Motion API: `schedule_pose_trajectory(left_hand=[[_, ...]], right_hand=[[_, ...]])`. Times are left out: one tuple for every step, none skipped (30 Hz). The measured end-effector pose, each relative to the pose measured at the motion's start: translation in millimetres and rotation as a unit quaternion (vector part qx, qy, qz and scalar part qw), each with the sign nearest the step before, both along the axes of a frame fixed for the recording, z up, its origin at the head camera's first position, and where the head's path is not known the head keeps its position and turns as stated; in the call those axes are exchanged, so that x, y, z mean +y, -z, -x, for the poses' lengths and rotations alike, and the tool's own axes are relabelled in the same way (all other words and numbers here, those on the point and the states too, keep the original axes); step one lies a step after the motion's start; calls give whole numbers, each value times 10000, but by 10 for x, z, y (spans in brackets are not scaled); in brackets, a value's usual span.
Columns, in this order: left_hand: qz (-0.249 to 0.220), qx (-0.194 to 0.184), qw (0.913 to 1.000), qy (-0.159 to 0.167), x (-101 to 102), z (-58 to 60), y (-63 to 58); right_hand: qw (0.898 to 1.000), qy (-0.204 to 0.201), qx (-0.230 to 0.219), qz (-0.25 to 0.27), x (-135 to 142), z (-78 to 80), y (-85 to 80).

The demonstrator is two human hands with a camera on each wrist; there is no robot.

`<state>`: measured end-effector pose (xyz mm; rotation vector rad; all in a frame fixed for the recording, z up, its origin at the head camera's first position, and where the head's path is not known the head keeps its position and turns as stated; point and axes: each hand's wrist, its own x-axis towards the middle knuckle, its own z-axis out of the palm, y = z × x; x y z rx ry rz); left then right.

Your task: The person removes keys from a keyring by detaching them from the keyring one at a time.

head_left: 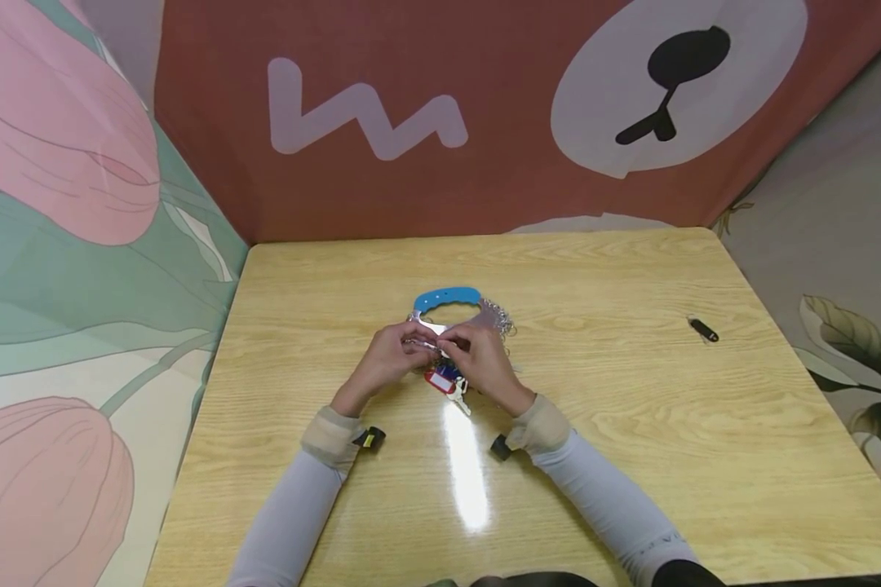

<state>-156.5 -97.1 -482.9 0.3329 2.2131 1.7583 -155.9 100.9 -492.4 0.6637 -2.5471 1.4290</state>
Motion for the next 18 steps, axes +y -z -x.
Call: schedule_pose_trajectory(left_hand=[[5, -16, 10000, -8, -1, 1, 2], [9, -32, 10000, -21, -3, 5, 8], [19, -34, 10000, -33, -5, 8, 12], [43, -32, 10000, -47, -7, 8, 14], [64, -21, 10000, -57, -9, 10, 17], [80, -31, 9999, -67, -12, 12, 18], [100, -17, 9999, -72, -14, 13, 19], [107, -10, 9999, -71, -17, 14, 19], [114, -1, 9999, -56, -19, 12, 14], [113, -9, 9999, -44, -20, 11, 9], [109, -13, 9999, -26, -22, 10, 6], [107, -24, 9999, -13, -24, 9, 1], [100, -36, 9999, -1, -24, 8, -2], [87, -62, 9999, 9, -24, 6, -7], [85, -81, 9999, 16, -23, 5, -12], [74, -101, 9999, 20, -21, 5, -16], [47, -109, 9999, 34, -22, 3, -19], [18, -122, 9999, 43, -21, 2, -24]], right_hand=[[10000, -10, -12, 2, 0, -3, -5], [10000, -24, -20, 4, 1, -6, -10], [10000, -44, -17, 8, 0, -8, -14], [10000, -71, -17, 18, 0, -10, -18], [10000, -94, -13, 19, 1, -10, -16], [9999, -124, -6, 25, 1, -11, -17], [9999, -160, -10, 35, 1, -12, -18], [9998, -194, -14, 46, 2, -12, -18], [9997, -223, -12, 53, 3, -11, -16], [9997, -247, -16, 55, 6, -11, -15], [9996, -263, -18, 53, 8, -9, -11], [9996, -272, -24, 48, 10, -10, -12], [9996, -281, -31, 43, 12, -7, -11], [9996, -285, -17, 40, 14, -4, -5], [9996, -286, 5, 35, 15, -2, 0], [9996, -287, 23, 30, 17, 2, 7], [9996, -289, 45, 31, 18, 4, 13], [9995, -293, 62, 39, 20, 7, 18]])
